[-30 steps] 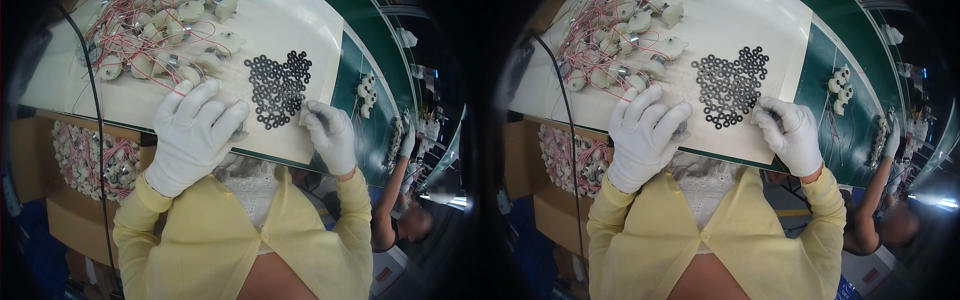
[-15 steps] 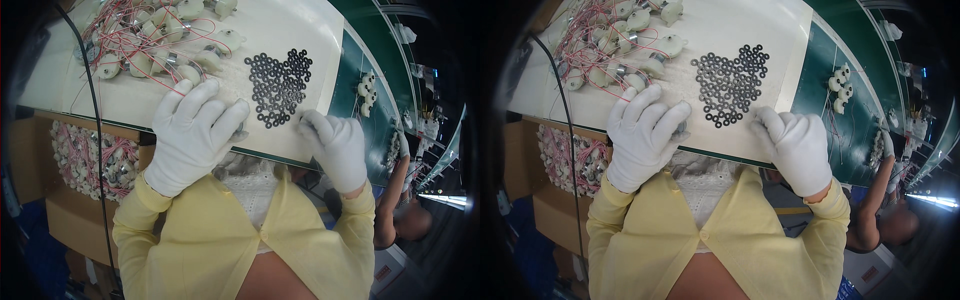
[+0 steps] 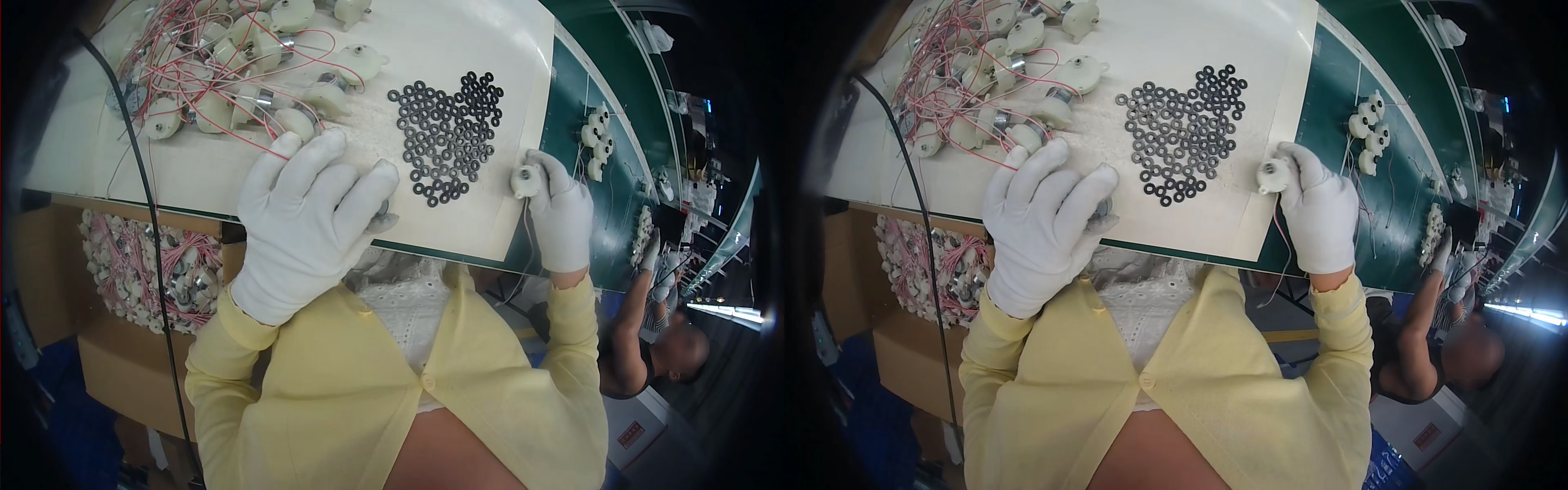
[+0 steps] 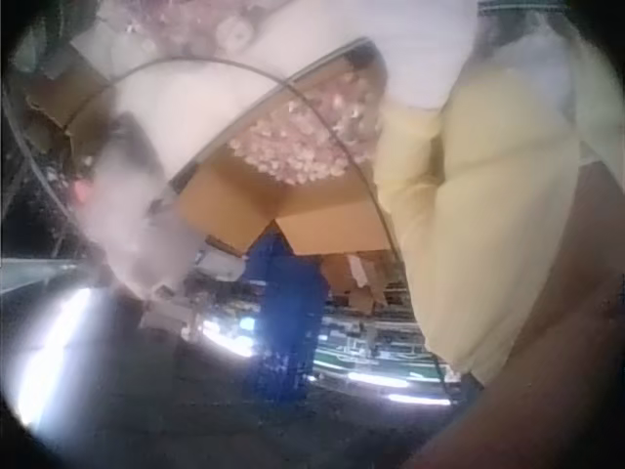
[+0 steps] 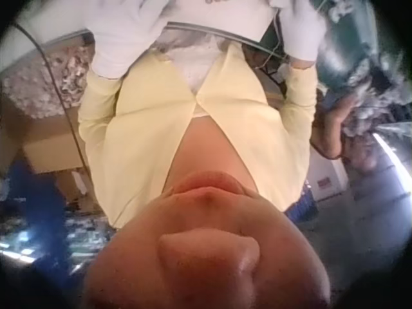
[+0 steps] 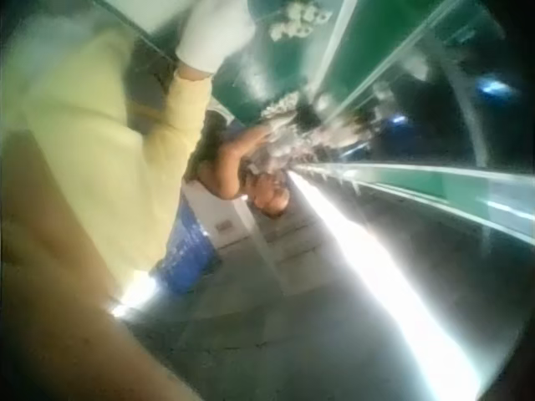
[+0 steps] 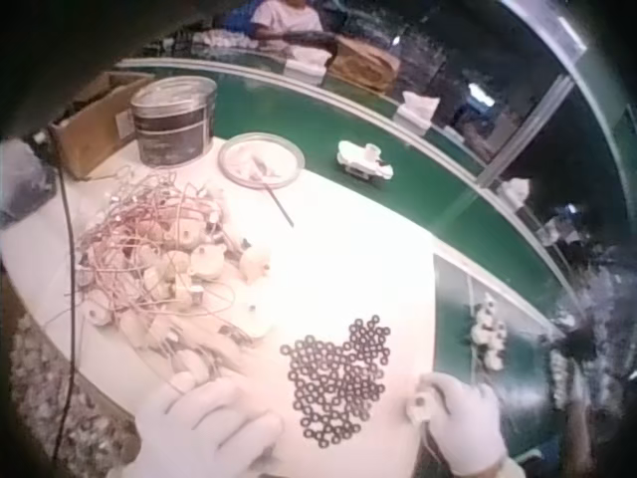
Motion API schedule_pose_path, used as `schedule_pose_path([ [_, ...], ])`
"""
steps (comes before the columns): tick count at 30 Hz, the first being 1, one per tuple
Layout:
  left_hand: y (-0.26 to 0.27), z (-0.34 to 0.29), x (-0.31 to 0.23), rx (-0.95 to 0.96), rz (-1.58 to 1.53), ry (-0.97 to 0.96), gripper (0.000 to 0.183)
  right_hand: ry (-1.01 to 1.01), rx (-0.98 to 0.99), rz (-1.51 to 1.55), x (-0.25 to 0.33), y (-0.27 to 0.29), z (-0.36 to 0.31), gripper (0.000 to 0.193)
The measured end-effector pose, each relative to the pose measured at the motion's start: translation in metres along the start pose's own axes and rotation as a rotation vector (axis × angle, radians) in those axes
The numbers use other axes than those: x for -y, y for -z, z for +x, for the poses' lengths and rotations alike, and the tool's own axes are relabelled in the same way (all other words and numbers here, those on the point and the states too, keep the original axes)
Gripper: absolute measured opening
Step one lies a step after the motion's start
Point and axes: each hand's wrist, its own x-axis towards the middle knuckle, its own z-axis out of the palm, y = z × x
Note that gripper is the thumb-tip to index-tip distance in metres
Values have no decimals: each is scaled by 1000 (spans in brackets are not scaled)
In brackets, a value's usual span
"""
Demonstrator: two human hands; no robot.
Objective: The person assembles small white electronic components by inserting metal washers into them. They pick up a component, place a washer into a hole, and then set the finished unit aside on the table. The process is repeated continuously with components and washers arranged on the work surface.
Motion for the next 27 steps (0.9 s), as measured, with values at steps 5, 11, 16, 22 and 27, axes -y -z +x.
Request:
schedule_pose_path([
  [5,4,1,-2,18,56,12,52,-5,-55,-133,-8,22,-4,26],
  [11,2,-3,-3,-19,176,31,45,273,-119,-159,27,16,-10,31],
  [16,7,-11,3,-106,45,1,39,232,-176,-365,-14,15,1,26],
  [22,8,-13,5,-143,2,-1,38,45,-112,-635,-53,26,3,23],
  [27,12,-13,6,-130,-11,1,40,-70,-106,-438,-53,46,1,26],
])
